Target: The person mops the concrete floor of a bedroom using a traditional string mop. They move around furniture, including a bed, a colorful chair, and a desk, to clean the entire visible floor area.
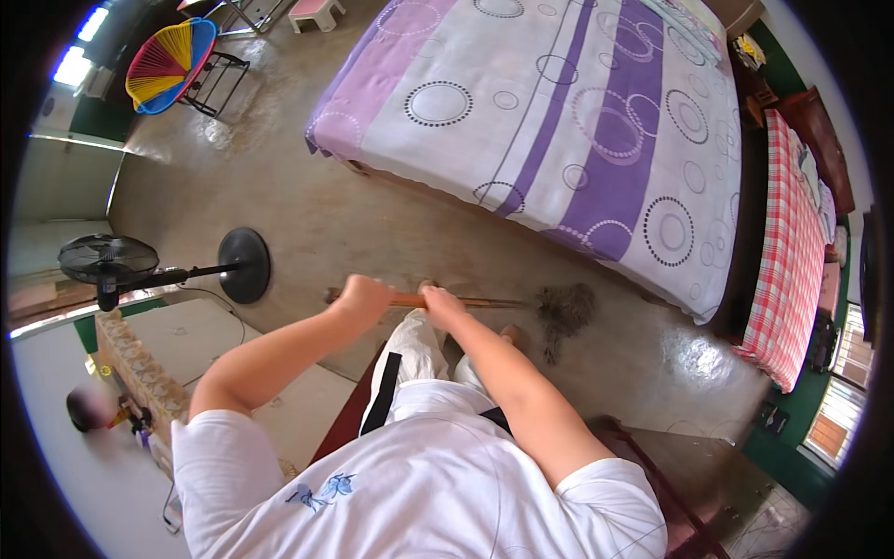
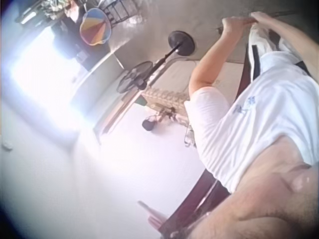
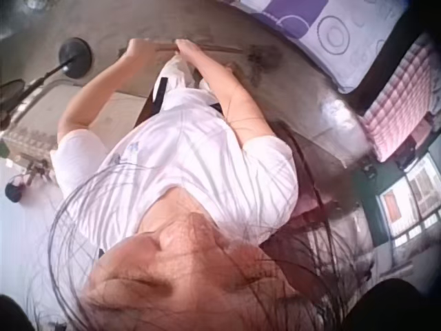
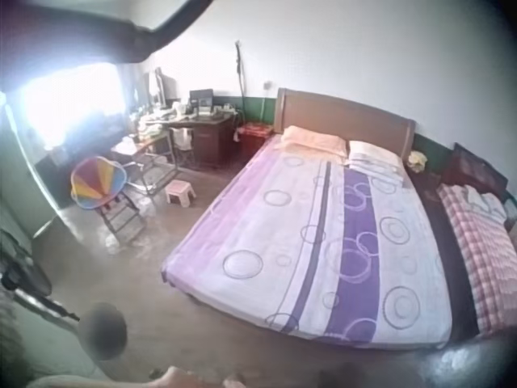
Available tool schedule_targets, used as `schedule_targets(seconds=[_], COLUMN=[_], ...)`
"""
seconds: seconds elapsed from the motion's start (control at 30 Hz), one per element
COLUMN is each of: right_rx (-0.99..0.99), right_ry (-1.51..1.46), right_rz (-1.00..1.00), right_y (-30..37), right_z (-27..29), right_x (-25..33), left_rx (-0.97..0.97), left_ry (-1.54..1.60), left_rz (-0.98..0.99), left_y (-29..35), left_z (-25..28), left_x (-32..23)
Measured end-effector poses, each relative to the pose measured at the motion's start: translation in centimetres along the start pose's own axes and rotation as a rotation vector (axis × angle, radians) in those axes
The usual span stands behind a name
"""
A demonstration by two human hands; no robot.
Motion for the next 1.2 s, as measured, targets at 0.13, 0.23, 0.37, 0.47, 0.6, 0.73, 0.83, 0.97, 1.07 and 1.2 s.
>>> schedule_targets(seconds=[0.13,0.23,0.37,0.47,0.6,0.73,0.83,0.97,1.07,1.2], right_rx=[-0.140,-0.118,-0.227,-0.373,-0.454,-0.476,-0.462,-0.556,-0.592,-0.711], right_ry=[-0.079,-0.086,-0.163,-0.209,-0.277,-0.219,-0.142,-0.193,-0.172,-0.105], right_rz=[0.182,0.098,0.067,0.101,0.002,-0.203,-0.351,-0.461,-0.317,-0.182], right_y=[-7.0,-6.0,-5.1,-4.0,0.1,6.9,12.2,17.7,18.0,14.0], right_z=[-2.0,-2.5,-0.6,1.7,2.2,1.2,0.5,0.5,0.2,1.0], right_x=[8.6,6.4,2.2,-2.0,-11.4,-20.8,-27.0,-30.5,-29.4,-21.7], left_rx=[-0.020,-0.110,-0.205,-0.158,-0.202,-0.308,-0.205,-0.234,-0.293,-0.277], left_ry=[0.014,0.080,-0.003,-0.045,0.129,0.252,0.281,0.478,0.432,0.415], left_rz=[0.098,0.054,0.015,-0.041,-0.151,-0.245,-0.368,-0.309,-0.335,-0.328], left_y=[2.0,-0.2,-2.9,-6.6,-13.3,-16.5,-18.9,-19.5,-18.5,-17.1], left_z=[-4.3,-5.9,-3.0,0.8,3.8,7.6,11.1,13.2,12.2,9.7], left_x=[8.1,5.8,4.7,3.6,-3.4,-13.7,-21.1,-27.2,-26.7,-19.3])
Point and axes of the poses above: each hand's wrist, its own y-axis away from the middle knuckle, its own z-axis out of the back of the hand, x = y × z, the point moved 3 cm from there along -y, towards the middle knuckle, and after that the axes turned 12 degrees about -y, right-handed, at the moved point
